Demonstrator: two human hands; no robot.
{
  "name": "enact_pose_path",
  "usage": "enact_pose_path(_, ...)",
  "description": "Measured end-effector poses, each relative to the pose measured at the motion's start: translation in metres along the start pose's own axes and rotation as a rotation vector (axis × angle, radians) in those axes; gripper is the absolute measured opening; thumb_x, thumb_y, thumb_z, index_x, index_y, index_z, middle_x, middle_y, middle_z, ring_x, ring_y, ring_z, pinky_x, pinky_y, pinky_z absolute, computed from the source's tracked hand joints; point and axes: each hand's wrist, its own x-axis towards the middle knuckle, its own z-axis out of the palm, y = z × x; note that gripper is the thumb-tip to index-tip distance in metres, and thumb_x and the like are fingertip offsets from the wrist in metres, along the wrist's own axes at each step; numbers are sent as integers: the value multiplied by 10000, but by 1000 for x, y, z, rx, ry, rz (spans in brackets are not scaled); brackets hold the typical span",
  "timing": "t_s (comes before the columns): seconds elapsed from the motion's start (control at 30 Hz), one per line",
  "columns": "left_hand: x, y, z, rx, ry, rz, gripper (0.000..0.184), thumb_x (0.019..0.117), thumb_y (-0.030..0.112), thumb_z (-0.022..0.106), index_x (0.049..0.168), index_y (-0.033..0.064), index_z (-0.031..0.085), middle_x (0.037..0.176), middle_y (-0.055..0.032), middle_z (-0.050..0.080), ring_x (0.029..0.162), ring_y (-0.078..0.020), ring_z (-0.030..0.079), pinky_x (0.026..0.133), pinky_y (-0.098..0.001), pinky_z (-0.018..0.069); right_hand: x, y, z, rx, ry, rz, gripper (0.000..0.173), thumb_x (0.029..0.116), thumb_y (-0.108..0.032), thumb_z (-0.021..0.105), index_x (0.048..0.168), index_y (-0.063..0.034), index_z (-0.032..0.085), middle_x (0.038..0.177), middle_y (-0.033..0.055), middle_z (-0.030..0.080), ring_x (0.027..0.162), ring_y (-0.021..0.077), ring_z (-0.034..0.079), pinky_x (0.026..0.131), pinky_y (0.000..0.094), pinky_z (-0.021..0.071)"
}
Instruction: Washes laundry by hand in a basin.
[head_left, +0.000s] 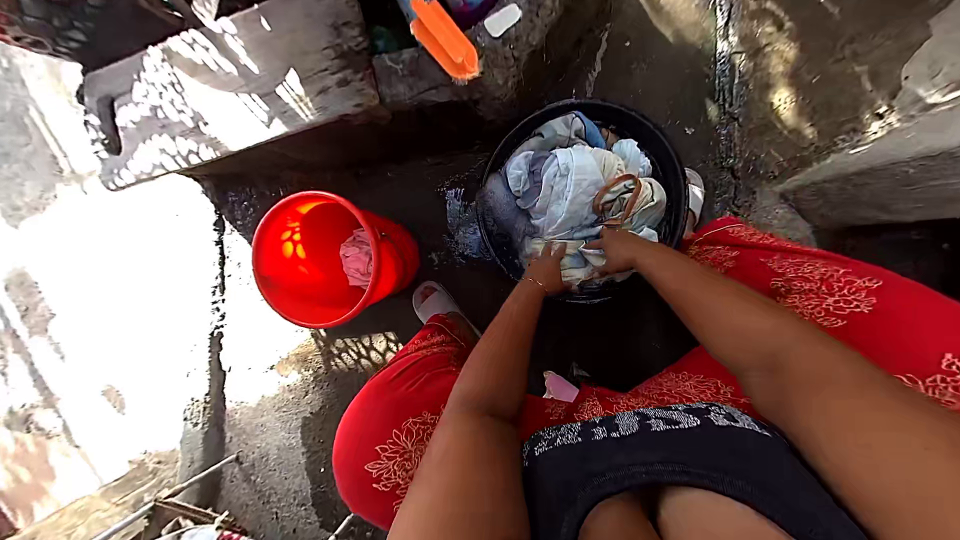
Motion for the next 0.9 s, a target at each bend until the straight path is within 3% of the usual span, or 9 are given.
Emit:
enact_pose_path(0.1, 26, -7, 10, -22, 41, -89, 1003, 840, 299, 857, 1639, 156, 267, 1702, -213, 142, 1486, -519, 288, 1103, -692, 392, 27, 11, 21, 189, -5, 5, 755, 864, -371, 830, 1519, -169, 513, 1484, 271, 507, 1354, 472, 497, 1102, 678, 383)
enact_pose_path(0.23, 52, -14, 6, 9, -80, -228, 962, 875, 219, 796, 1647, 175, 225, 1636, -218, 328, 1351, -473, 514, 1022, -683, 471, 44, 17, 26, 396, -88, 149, 842, 883, -395, 809, 1549, -59, 420, 1438, 288, 547, 1363, 456, 502, 1130, 660, 359)
enact_pose_path(0.3, 60, -11, 4, 46, -163, -302, 741, 939, 141, 676, 1597, 97, 338, 1555, -240, 447, 1390, -459, 479, 1059, -683, 431, 44, 5, 24, 300, -174, 249, 779, 915, -412, 758, 1485, 28, 462, 1437, 302, 537, 1374, 454, 491, 1125, 655, 364)
enact_pose_path(0.4, 73, -7, 8, 141, -203, -356, 588, 979, 170, 630, 1495, -48, 456, 1550, -284, 433, 1443, -467, 403, 1140, -674, 339, 46, -8, 25, 128, -282, 293, 610, 1030, -220, 585, 1492, 128, 390, 1542, 350, 398, 1459, 503, 364, 1156, 677, 310)
enact_pose_path(0.5, 73, -5, 6, 170, -226, -298, 701, 994, 207, 616, 1574, -48, 318, 1628, -301, 290, 1512, -481, 266, 1196, -669, 240, 49, -4, 43, 119, -254, 347, 608, 1042, -169, 549, 1541, 102, 333, 1592, 329, 343, 1496, 489, 313, 1189, 664, 272)
enact_pose_path(0.6, 63, 7, -27, 138, -362, -211, 649, 1003, 255, 637, 1514, -74, 409, 1579, -303, 379, 1488, -465, 331, 1183, -660, 280, 54, 9, 51, 190, -134, 363, 571, 1039, -198, 573, 1532, 39, 407, 1578, 254, 421, 1488, 403, 377, 1208, 577, 291)
enact_pose_path(0.67, 56, 7, -44, 88, -376, -168, 713, 974, 369, 702, 1471, -82, 463, 1523, -311, 450, 1455, -456, 394, 1178, -640, 307, 57, 18, 58, 219, -84, 259, 587, 1004, -206, 630, 1509, 32, 447, 1547, 253, 461, 1464, 399, 411, 1203, 563, 299)
enact_pose_path(0.77, 45, 1, -53, 8, -224, -140, 630, 943, 281, 750, 1421, -66, 529, 1447, -315, 523, 1398, -454, 468, 1159, -624, 352, 25, -14, -8, 165, -167, 45, 582, 996, -184, 659, 1466, 95, 459, 1484, 342, 476, 1410, 499, 431, 1154, 663, 310)
enact_pose_path(0.9, 20, -15, -42, -73, 100, 34, 543, 871, 148, 792, 1341, -54, 609, 1327, -296, 624, 1283, -448, 579, 1104, -624, 429, -43, -47, -76, 144, 75, -216, 388, 890, -137, 782, 1178, 94, 663, 1145, 318, 661, 1139, 487, 613, 997, 670, 433)
